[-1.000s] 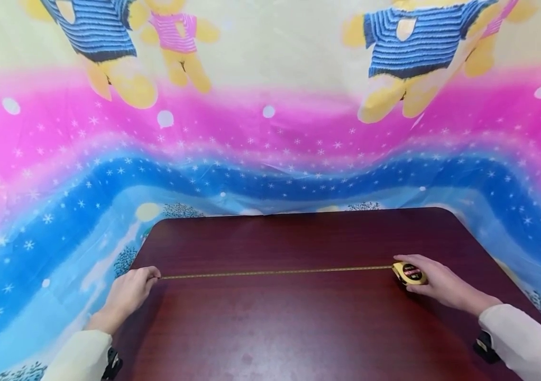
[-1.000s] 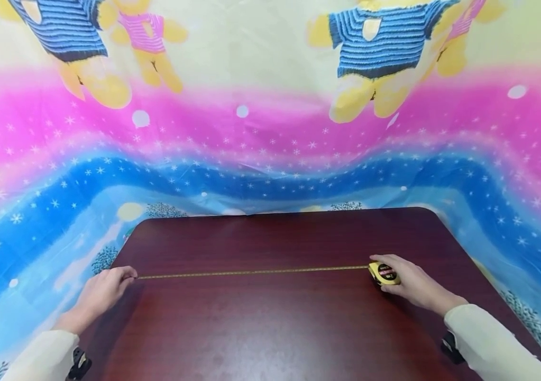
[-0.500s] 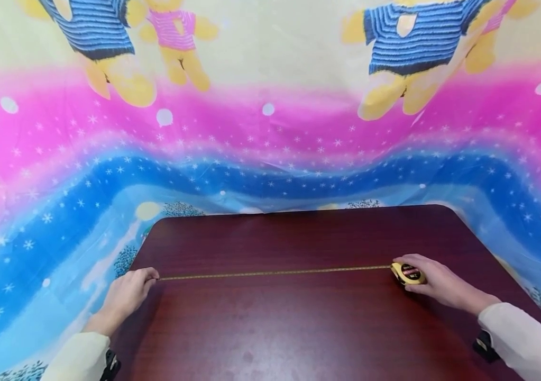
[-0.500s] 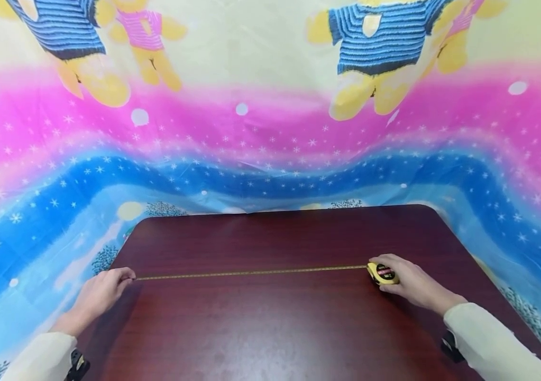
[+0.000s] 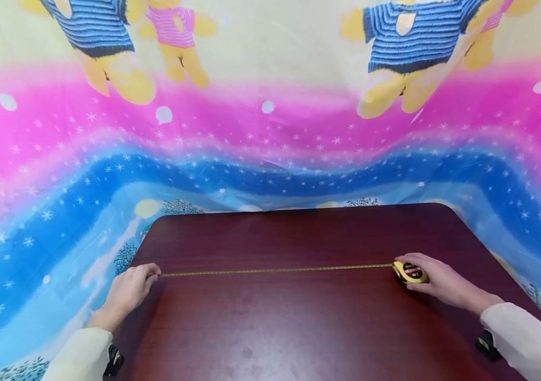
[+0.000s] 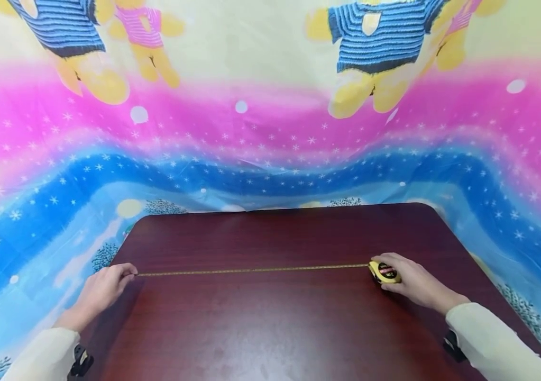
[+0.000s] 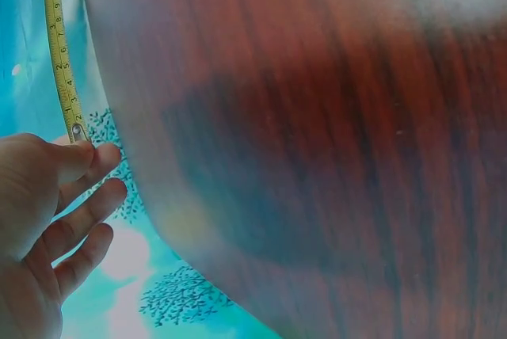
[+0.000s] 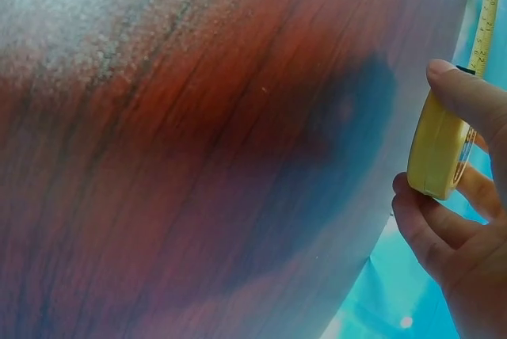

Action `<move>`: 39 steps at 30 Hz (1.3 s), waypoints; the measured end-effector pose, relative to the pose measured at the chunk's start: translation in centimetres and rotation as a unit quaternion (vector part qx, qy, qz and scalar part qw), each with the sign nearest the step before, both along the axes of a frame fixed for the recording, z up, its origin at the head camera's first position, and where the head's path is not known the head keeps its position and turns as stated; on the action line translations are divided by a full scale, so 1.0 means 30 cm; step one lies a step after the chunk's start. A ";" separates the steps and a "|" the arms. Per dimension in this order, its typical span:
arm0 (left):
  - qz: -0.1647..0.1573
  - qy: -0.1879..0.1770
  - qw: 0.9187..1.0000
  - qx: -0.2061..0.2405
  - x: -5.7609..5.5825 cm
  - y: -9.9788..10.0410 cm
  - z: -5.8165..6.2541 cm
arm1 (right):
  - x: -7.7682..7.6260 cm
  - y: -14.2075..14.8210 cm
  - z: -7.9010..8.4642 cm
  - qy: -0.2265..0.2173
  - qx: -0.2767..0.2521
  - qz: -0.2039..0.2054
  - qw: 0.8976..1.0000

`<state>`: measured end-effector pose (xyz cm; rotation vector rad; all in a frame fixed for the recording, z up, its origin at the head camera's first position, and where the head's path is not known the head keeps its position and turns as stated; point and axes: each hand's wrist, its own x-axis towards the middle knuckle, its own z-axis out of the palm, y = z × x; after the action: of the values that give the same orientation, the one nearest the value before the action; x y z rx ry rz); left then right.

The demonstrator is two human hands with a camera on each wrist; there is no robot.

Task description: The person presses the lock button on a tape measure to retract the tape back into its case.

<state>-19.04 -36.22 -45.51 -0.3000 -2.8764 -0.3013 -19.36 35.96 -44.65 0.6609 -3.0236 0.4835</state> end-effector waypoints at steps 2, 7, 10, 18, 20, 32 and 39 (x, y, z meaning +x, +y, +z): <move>-0.002 -0.001 1.000 0.000 -0.005 0.001 0.006 | -0.002 0.002 -0.001 -0.001 0.002 0.001 1.000; -0.004 0.000 1.000 0.000 -0.018 0.001 0.020 | -0.008 0.005 -0.005 0.000 0.002 0.001 1.000; -0.004 -0.003 1.000 -0.003 -0.022 -0.001 0.024 | -0.010 0.002 -0.008 0.001 -0.004 0.004 1.000; -0.005 -0.015 1.000 -0.004 -0.010 0.000 0.012 | -0.001 -0.012 -0.028 -0.001 -0.012 0.005 1.000; -0.009 -0.013 1.000 0.000 -0.008 0.007 0.009 | 0.002 -0.015 -0.033 -0.004 -0.014 0.006 1.000; -0.015 -0.015 1.000 0.011 -0.011 0.027 -0.014 | 0.002 -0.033 -0.046 -0.024 -0.014 -0.005 1.000; -0.016 -0.017 1.000 0.015 -0.018 0.037 -0.013 | -0.010 -0.044 -0.035 -0.020 -0.021 0.002 1.000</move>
<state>-19.58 -35.11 -45.90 -0.3388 -2.9003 -0.3592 -19.67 34.64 -45.70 0.6645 -3.0396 0.5663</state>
